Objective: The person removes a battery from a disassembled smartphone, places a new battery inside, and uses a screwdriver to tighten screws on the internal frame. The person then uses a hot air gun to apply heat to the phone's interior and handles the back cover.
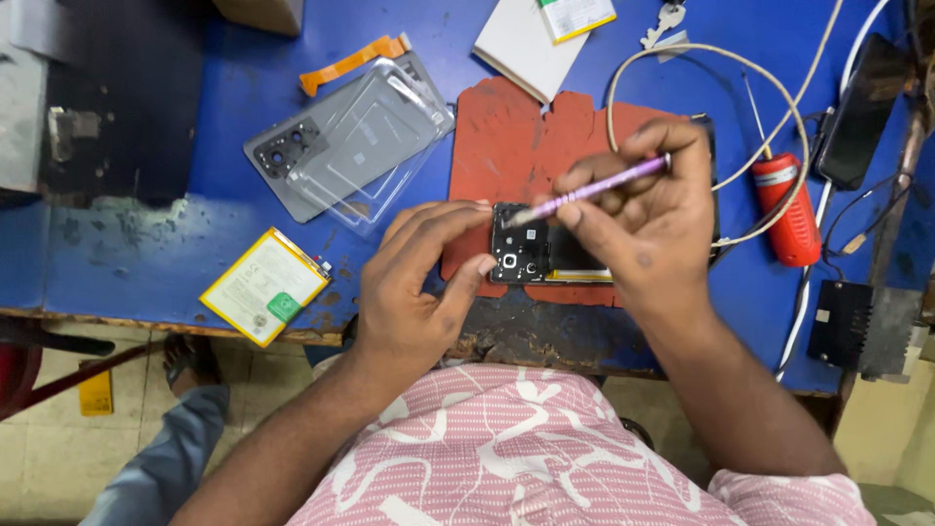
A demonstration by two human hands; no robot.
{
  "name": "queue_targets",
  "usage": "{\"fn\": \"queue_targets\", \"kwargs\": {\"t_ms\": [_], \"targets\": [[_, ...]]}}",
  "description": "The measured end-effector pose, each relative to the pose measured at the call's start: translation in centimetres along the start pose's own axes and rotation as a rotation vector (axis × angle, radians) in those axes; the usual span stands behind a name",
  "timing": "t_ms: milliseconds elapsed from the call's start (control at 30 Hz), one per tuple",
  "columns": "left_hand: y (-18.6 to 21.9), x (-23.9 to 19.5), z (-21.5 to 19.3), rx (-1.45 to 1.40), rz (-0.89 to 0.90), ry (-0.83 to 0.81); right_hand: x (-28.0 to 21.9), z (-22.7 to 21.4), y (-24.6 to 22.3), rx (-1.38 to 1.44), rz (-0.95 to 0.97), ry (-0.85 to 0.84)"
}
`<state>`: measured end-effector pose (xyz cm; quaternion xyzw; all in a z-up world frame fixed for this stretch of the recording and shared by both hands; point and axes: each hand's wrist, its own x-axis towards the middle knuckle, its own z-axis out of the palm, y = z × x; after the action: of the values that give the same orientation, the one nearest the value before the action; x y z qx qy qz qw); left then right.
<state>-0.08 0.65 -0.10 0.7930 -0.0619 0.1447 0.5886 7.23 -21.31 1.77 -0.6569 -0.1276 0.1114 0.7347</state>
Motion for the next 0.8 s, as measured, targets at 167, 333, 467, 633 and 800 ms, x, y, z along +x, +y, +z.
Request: {"fn": "queue_targets", "kwargs": {"t_ms": [167,333,467,633,800], "targets": [[-0.2,-0.2,0.2,-0.051,-0.010,-0.035,-1.6,0.7,0.7,0.055,0.072,0.013],[-0.3,-0.3,0.4,-0.028,-0.002,-0.029,-2.4,0.9,1.1,0.034,0.046,0.009],[-0.4,-0.3,0.3,-0.013,0.014,-0.040,-3.0,0.9,1.1,-0.058,-0.049,-0.019],[-0.4,-0.4,0.2,-0.009,0.010,-0.055,-3.5,1.3,0.7,-0.254,-0.165,-0.060],[-0.6,-0.5,0.3,0.024,0.012,-0.065,-3.3,1.1,0.1,-0.417,-0.283,-0.141]]}}
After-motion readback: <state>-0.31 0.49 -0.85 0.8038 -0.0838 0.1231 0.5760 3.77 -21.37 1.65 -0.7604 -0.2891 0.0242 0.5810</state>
